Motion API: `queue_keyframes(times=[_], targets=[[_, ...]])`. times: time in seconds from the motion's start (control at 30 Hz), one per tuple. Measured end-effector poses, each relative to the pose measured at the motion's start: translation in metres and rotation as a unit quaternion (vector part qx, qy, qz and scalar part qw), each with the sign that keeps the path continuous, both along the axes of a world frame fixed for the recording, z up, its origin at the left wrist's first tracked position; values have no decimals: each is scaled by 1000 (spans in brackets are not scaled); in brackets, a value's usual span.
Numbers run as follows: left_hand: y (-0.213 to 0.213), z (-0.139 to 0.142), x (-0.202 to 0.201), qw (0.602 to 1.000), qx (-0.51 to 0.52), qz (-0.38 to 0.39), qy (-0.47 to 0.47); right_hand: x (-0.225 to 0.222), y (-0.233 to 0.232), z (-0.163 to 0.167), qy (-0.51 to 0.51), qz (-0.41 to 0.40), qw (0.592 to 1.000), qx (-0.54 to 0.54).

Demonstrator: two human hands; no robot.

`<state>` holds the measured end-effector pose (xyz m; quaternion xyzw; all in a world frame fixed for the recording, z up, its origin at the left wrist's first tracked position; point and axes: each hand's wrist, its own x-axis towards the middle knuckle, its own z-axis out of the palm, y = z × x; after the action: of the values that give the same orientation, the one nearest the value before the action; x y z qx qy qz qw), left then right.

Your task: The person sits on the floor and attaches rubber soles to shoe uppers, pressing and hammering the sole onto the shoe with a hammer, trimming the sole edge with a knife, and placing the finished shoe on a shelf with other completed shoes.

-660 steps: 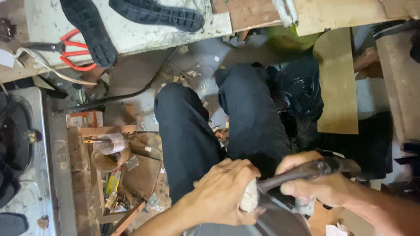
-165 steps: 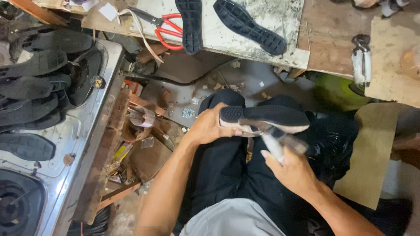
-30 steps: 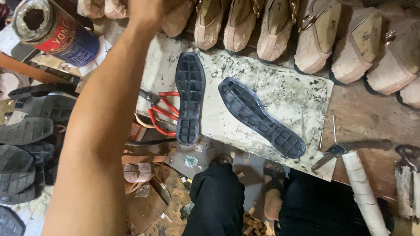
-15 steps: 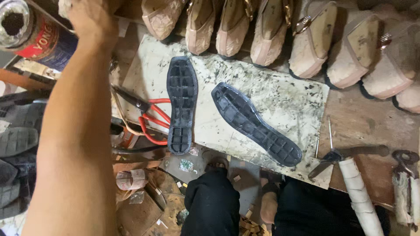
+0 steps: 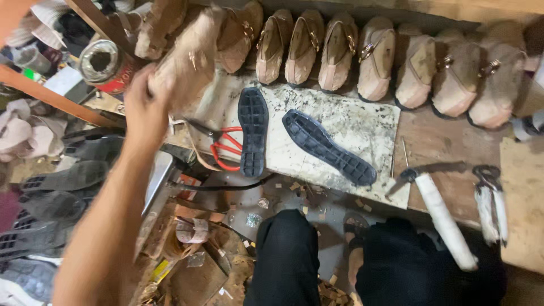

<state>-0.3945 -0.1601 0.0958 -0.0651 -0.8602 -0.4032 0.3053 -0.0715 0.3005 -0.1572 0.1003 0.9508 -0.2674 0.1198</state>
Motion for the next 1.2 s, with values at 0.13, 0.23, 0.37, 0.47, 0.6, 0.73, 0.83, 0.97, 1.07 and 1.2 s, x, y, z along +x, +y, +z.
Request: queue_keyframes(times=[0.13,0.23,0.37,0.47,0.6,0.73,0.83,0.97,1.07,1.2], targets=[[28,-46,142,979,165,-41,-111,14,-5,10,18,-24,999,-36],[84,-89,248,972,121,-16,-201,19,-16,28,7,-98,982,-164],[168,-146,340,940,228,-201,-155,19,-39,60,139,-113,751,-635],[188,-161,377,917,188,-311,-163,29,-47,86,151,-198,746,-618],[185,-158,384,809,361,-320,-336,56,-43,110,52,-95,806,-581],[207,-162,357,728,467,-358,-352,79,-51,105,-22,-15,815,-579],[219,-162,361,707,476,-334,-403,91,-55,96,51,-45,814,-577],[223,-157,371,699,472,-321,-431,99,-41,94,99,-87,846,-516],[228,-150,375,693,468,-347,-425,96,-34,96,78,-35,819,-567],[233,-146,374,684,474,-362,-419,89,-32,99,-7,-64,738,-672]])
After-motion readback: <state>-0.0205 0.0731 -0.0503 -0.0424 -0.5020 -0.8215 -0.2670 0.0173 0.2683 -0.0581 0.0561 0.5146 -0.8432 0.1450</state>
